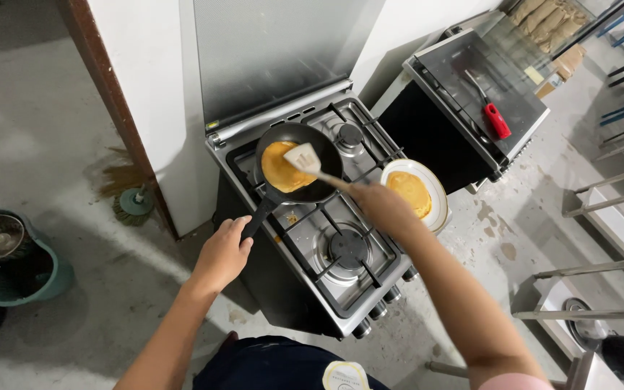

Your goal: Flipping pancakes on a stove, pouring batter into a pan, and washing hands in a kitchen sink.

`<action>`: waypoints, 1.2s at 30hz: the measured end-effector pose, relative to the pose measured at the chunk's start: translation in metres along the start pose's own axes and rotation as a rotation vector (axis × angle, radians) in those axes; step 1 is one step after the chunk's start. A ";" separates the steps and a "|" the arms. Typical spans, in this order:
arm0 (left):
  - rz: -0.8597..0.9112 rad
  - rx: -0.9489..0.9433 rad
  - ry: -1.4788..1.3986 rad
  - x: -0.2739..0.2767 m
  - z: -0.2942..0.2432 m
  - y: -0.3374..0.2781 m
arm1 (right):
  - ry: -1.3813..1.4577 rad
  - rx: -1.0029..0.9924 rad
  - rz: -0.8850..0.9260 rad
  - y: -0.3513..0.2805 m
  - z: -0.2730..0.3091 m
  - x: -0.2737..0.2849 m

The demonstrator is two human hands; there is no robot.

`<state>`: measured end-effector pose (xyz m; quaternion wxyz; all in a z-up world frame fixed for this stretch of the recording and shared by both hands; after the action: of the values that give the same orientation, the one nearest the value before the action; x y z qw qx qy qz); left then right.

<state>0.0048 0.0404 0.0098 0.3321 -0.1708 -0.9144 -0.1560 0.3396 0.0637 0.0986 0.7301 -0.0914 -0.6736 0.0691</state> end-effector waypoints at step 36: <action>0.036 0.049 -0.013 0.006 0.002 0.003 | -0.050 0.014 0.167 0.018 -0.001 0.051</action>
<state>0.0009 0.0449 0.0129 0.3330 -0.1799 -0.9169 -0.1266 0.3455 0.0928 0.1444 0.7055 -0.1405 -0.6811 0.1367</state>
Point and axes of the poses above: each hand's wrist, its own y-axis towards the middle knuckle, its own x-axis out of the back of the hand, z = x × y, the point moved 4 cm from there along y, towards the middle knuckle, and after that the axes turned 12 degrees about -x, right-handed, at the moved point
